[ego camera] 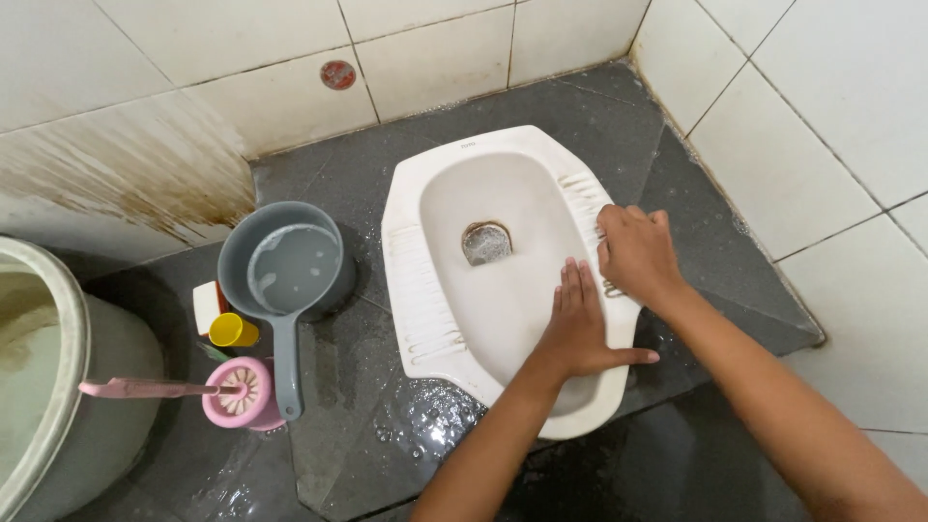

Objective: Cleaning a squat toilet by scrubbing the bowl with an abrasive stone and rinsing with water from a ladle

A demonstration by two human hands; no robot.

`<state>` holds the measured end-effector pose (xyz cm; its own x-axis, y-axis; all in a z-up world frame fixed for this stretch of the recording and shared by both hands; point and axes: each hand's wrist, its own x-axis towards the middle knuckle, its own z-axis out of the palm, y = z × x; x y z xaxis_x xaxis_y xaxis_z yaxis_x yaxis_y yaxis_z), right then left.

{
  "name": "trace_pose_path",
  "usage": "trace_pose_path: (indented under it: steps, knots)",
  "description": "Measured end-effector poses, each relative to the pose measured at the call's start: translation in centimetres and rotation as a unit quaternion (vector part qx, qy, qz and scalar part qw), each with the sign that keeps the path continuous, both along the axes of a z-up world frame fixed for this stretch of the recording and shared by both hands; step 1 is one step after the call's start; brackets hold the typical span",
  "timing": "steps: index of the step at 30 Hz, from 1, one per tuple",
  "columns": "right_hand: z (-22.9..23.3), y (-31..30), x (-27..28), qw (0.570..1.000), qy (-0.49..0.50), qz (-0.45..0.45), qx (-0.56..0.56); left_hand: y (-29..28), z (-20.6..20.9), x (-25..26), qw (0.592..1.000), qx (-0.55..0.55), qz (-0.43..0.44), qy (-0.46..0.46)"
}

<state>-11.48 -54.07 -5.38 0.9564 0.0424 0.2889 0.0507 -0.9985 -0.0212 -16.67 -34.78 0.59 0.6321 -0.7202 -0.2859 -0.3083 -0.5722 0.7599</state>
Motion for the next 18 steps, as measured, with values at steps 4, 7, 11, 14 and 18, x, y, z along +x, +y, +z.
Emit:
trace_pose_path:
  steps: [4, 7, 11, 14, 18]
  knots:
    - [-2.1, -0.5, -3.4, 1.0, -0.004, 0.008, 0.01, 0.3, 0.0, 0.1, 1.0, -0.016, -0.005, 0.003]
    - [-1.5, 0.1, -6.0, 0.997, 0.047, 0.067, -0.001, 0.3, 0.2, 0.0, 1.0, -0.011, 0.0, -0.003]
    - [-1.0, -0.4, -2.8, 0.999, 0.03, 0.033, 0.005, 0.2, 0.1, 0.0, 1.0, -0.019, 0.009, 0.009]
    - [-0.3, -0.4, -1.1, 1.0, -0.003, 0.013, 0.012, 0.0, 0.2, 0.1, 1.0, -0.014, 0.005, -0.004]
    - [-0.9, 0.8, -4.9, 0.999, 0.013, 0.031, 0.019, 0.1, 0.6, -0.2, 1.0, -0.017, 0.001, 0.005]
